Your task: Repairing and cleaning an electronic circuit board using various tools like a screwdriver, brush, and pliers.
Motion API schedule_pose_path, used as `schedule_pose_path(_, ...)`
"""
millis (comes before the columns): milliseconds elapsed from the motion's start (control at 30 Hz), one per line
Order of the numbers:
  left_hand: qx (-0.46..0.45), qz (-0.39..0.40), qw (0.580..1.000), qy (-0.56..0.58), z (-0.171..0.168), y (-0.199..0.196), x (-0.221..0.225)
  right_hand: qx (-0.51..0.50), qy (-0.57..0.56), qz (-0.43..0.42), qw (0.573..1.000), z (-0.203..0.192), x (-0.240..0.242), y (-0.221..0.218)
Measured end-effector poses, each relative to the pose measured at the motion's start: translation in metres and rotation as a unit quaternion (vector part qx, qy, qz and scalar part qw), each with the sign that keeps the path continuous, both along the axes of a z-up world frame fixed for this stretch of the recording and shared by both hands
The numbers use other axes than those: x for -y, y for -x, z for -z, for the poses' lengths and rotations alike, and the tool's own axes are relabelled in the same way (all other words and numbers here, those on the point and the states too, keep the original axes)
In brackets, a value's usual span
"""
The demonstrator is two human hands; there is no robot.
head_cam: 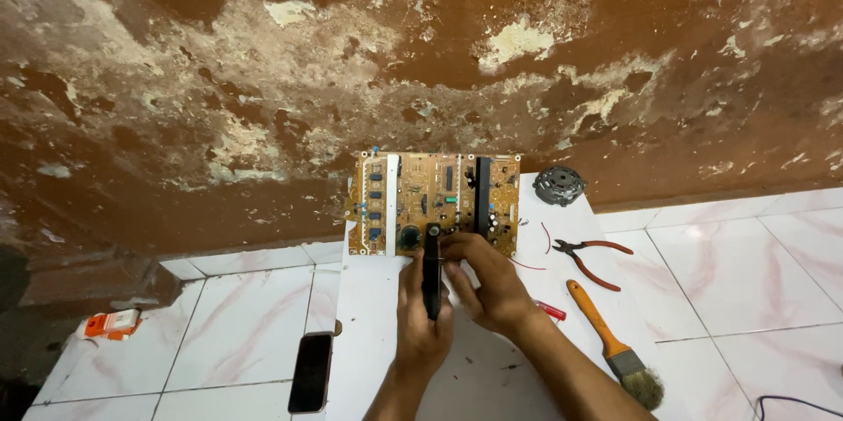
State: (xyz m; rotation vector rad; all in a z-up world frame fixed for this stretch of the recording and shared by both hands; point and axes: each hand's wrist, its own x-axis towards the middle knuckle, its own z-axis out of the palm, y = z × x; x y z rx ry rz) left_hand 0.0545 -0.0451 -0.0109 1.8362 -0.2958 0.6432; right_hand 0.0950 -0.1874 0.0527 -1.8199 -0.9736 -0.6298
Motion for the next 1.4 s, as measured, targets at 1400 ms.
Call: schedule_pose_path(1400, -0.009, -0.013, 0.999, 0.038, 0.004, -0.001, -0.001, -0.093, 0.124, 0.036, 0.987, 0.012, 0.034, -0.010)
